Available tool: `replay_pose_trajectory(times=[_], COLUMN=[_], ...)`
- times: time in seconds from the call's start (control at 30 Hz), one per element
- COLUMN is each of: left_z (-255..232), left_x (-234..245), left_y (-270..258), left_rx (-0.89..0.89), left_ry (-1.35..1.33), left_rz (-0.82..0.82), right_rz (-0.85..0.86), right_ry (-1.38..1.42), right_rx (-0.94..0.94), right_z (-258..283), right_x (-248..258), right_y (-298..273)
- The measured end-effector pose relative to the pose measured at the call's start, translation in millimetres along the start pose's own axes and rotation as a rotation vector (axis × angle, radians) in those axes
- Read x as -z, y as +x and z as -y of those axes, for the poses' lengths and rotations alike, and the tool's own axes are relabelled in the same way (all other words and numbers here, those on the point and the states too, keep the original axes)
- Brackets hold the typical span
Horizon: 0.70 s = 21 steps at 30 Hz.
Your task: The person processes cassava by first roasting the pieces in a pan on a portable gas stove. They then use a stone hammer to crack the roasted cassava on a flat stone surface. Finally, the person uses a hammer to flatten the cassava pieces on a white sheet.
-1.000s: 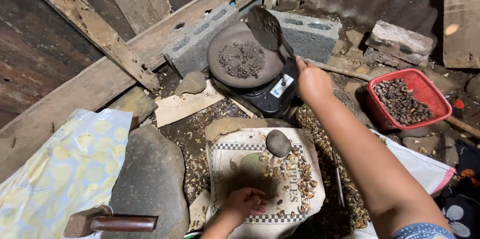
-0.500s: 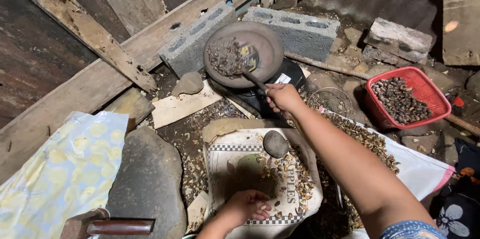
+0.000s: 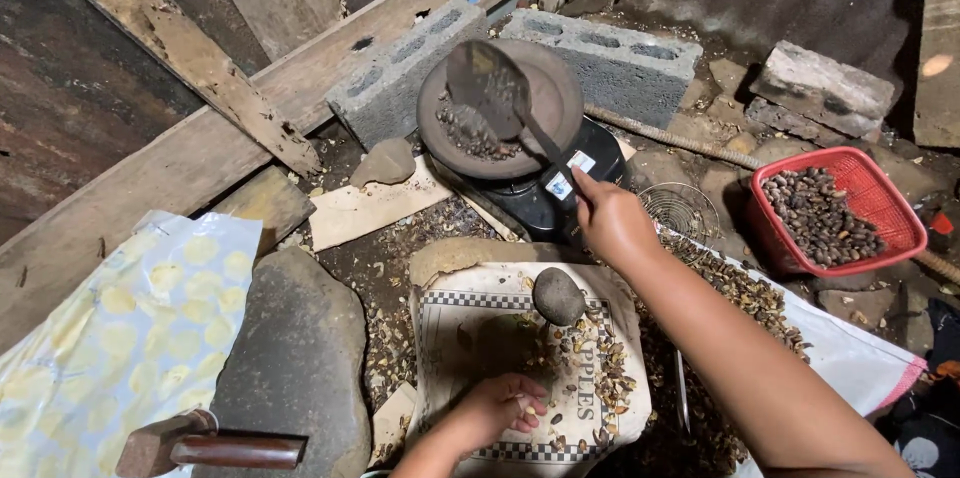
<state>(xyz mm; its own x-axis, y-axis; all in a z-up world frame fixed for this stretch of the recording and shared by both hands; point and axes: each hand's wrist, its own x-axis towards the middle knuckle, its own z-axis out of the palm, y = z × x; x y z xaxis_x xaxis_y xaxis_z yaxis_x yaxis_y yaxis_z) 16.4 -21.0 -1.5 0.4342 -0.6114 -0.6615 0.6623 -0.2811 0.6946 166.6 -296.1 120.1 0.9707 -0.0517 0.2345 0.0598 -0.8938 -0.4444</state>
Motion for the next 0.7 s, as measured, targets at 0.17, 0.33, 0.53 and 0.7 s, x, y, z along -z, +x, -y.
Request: replay_pose_trajectory(times=[0.17,0.33,0.53,0.7], left_z=[-10,-18,-61,-85], left_x=[0,3,44,113], left_y=[-8,-34,-115,-259], left_rx=[0.028,0.008,-0.172,-0.185], left_ry=[-0.247,-0.189,0.467,0.336], left_rz=[0.082,0.082,-0.086,-0.52], right_rz=[0.251,-0.102,0.214,0.08], right_ry=[-0.062,0.046,-0.003,-0.176], right_rx=[-0.2,-0.029,-0.209,-0.015], right_z=[16,-46,-72,33], right_x=[20,-14,-59,32], right_y=[11,25,38,38])
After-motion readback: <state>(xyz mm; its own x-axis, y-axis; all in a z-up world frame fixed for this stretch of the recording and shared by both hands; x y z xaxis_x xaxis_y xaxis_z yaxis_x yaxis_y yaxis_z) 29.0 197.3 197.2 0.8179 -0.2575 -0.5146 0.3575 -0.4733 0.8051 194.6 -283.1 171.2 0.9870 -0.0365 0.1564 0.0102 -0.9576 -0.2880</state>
